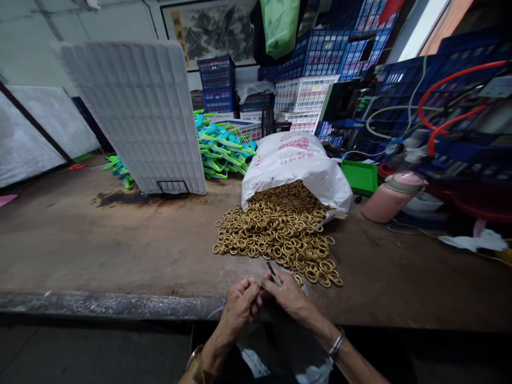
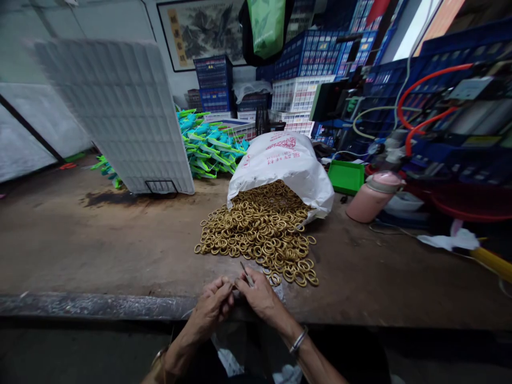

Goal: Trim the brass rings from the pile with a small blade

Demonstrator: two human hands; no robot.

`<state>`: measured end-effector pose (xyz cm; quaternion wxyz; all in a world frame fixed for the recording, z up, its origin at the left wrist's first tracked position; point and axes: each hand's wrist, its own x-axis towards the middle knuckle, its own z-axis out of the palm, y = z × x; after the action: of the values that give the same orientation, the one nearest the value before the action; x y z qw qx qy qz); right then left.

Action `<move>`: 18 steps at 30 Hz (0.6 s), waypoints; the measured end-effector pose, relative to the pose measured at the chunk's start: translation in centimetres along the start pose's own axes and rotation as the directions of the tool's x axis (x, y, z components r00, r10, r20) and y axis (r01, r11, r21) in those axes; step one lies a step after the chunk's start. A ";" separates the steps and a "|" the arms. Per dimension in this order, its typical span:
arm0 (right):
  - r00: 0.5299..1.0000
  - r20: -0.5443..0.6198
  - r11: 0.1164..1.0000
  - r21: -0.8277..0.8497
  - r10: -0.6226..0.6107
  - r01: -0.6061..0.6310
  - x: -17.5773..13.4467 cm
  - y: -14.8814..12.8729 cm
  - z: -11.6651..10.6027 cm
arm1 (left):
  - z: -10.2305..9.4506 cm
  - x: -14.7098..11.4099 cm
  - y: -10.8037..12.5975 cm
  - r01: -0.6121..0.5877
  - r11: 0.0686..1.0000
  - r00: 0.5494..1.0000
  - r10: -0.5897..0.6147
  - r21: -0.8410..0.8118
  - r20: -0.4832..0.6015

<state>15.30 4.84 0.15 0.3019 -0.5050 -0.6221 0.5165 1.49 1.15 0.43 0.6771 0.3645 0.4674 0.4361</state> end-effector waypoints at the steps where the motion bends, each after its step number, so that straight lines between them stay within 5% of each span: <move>1: 1.000 -0.011 0.999 -0.031 -0.023 0.022 0.0 -0.1 0.0 | 0.0 0.0 -0.1 0.001 1.000 1.000 -0.001 0.000 0.015; 11: 1.000 0.010 0.998 -0.048 -0.029 0.029 0.0 0.1 -0.1 | 0.2 -0.2 -0.4 0.021 0.990 0.999 -0.017 -0.137 0.033; 15: 0.989 -0.062 0.947 -0.301 -0.134 0.109 -0.6 0.3 -0.1 | 0.3 -0.3 -0.3 0.001 0.987 1.000 -0.002 -0.162 -0.008; 18: 0.977 0.003 0.849 -0.495 -0.212 0.186 -1.3 0.4 0.0 | 0.4 -0.3 -0.2 -0.012 0.989 0.999 0.006 -0.147 -0.042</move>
<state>15.76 3.63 -0.03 0.2312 -0.5113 -0.7739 0.2936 1.89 0.74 0.45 0.6903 0.3067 0.4462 0.4798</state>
